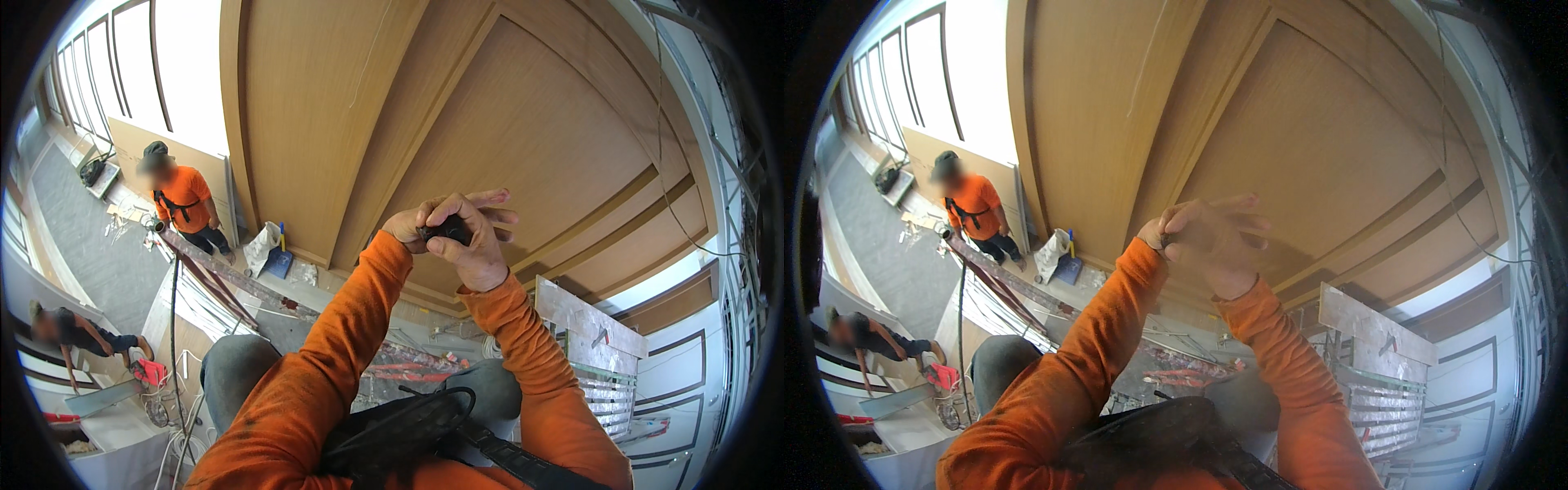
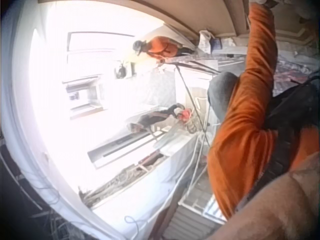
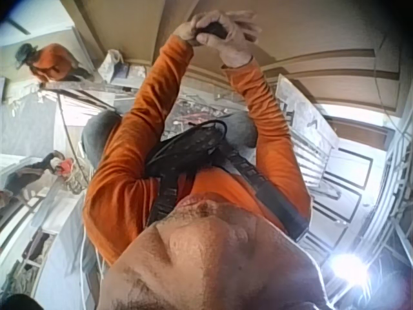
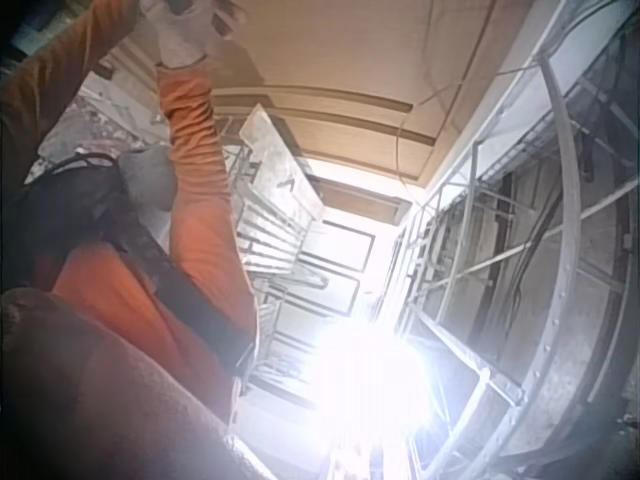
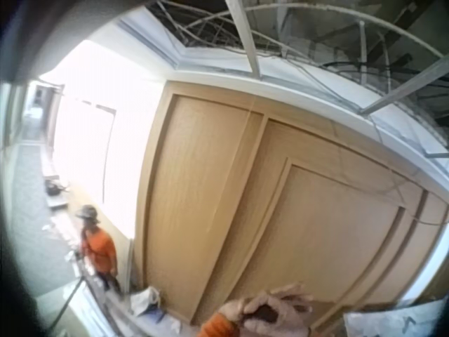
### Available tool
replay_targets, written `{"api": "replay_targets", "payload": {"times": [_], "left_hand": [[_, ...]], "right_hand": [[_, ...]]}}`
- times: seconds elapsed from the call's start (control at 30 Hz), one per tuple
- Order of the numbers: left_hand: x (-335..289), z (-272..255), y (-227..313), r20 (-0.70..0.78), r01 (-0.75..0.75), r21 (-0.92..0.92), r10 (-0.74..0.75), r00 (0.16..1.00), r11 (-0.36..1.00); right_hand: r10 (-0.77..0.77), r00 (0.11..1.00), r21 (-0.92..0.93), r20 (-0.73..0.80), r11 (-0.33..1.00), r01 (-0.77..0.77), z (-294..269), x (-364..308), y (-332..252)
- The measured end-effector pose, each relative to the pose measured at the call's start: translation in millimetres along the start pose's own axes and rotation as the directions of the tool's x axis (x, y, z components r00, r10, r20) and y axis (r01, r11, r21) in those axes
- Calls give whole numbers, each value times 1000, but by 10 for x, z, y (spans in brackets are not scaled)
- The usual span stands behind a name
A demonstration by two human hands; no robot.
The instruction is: The person uses a cordless drill to fasten metal frame pieces to the ceiling. They then move along the scaffolding, handle a roll of black tape, and apply it to a wooden ceiling panel.
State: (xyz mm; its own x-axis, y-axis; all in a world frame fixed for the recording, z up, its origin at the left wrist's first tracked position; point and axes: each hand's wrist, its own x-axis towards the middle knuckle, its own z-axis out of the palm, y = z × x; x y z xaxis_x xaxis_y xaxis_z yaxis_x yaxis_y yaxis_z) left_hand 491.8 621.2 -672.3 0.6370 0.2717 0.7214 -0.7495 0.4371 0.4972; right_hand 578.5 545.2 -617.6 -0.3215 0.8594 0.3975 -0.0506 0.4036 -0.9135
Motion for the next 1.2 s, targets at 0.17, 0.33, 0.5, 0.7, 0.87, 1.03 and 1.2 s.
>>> {"api": "replay_targets", "payload": {"times": [0.17,0.33,0.5,0.7,0.87,1.03,1.2], "left_hand": [[-13,19,53,2,13,35,-13,1000,999],[29,-14,65,3,32,63,-33,999,998],[18,-34,84,-1,53,87,-53,999,995],[20,-101,86,-14,56,103,-54,998,993],[-82,-195,129,-126,94,173,-72,989,980],[-126,-145,294,-283,240,250,-166,945,938],[-129,-168,389,-90,130,239,-112,990,962]], "right_hand": [[-51,998,47,33,998,49,21,10,40],[-57,998,-11,-21,998,57,-72,21,137],[-115,987,-35,-110,993,112,-152,-13,318],[-258,965,-171,49,950,263,-465,-31,501],[-77,992,-265,-100,963,48,-301,-173,126],[-157,937,-406,-312,914,18,-256,-17,-165],[0,858,-178,-514,978,-107,-364,3,-223]]}}
